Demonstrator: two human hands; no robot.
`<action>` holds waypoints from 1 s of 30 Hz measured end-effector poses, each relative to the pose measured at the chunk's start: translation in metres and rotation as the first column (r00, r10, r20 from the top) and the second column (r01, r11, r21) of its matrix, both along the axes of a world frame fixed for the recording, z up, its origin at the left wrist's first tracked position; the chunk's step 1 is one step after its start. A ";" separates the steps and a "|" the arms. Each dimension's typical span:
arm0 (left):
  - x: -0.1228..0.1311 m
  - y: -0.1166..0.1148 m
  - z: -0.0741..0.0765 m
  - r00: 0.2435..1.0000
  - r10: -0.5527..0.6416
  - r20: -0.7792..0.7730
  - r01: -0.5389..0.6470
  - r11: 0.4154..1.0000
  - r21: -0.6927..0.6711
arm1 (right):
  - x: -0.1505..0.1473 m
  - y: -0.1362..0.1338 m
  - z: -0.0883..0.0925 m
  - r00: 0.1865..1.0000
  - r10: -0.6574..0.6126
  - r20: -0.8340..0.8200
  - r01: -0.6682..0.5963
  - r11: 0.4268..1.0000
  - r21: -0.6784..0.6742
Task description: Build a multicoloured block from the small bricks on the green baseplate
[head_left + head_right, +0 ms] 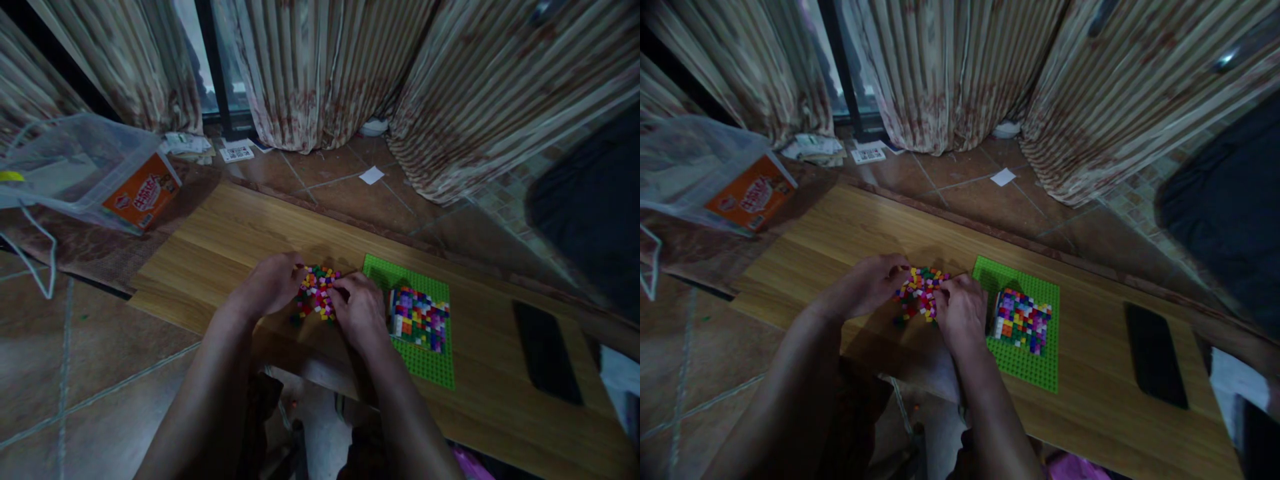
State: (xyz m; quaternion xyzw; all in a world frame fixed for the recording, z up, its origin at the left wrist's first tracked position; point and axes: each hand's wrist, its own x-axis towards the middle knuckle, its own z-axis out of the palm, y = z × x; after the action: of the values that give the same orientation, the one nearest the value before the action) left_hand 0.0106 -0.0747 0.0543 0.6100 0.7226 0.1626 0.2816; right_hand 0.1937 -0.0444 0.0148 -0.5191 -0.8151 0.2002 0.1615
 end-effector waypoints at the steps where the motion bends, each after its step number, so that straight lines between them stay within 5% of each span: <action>1: 0.000 0.000 0.000 1.000 0.001 0.000 -0.001 1.000 -0.004 | 0.000 0.000 0.001 1.000 -0.007 -0.005 0.007 1.000 -0.007; 7: -0.001 -0.001 -0.001 1.000 0.005 0.008 -0.005 1.000 0.000 | -0.001 0.001 0.001 0.997 0.006 -0.081 -0.013 0.996 -0.086; 15: 0.001 0.000 0.000 0.999 -0.001 0.036 0.000 1.000 0.021 | -0.003 -0.002 -0.002 0.992 0.018 -0.123 -0.018 1.000 -0.003; 24: 0.014 -0.001 0.014 0.917 -0.174 0.359 0.191 0.982 -0.013 | 0.001 -0.017 0.016 0.903 0.121 -0.412 -0.084 0.991 0.106; 30: 0.017 -0.001 0.012 0.856 -0.142 0.497 0.167 0.986 -0.006 | 0.003 -0.019 0.015 0.816 0.091 -0.570 -0.057 0.995 0.077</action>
State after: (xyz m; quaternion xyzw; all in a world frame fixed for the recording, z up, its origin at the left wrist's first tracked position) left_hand 0.0279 -0.0758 0.0664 0.5970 0.5788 0.2723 0.4841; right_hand 0.1965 -0.0630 0.0297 -0.3981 -0.7537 0.3300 0.4057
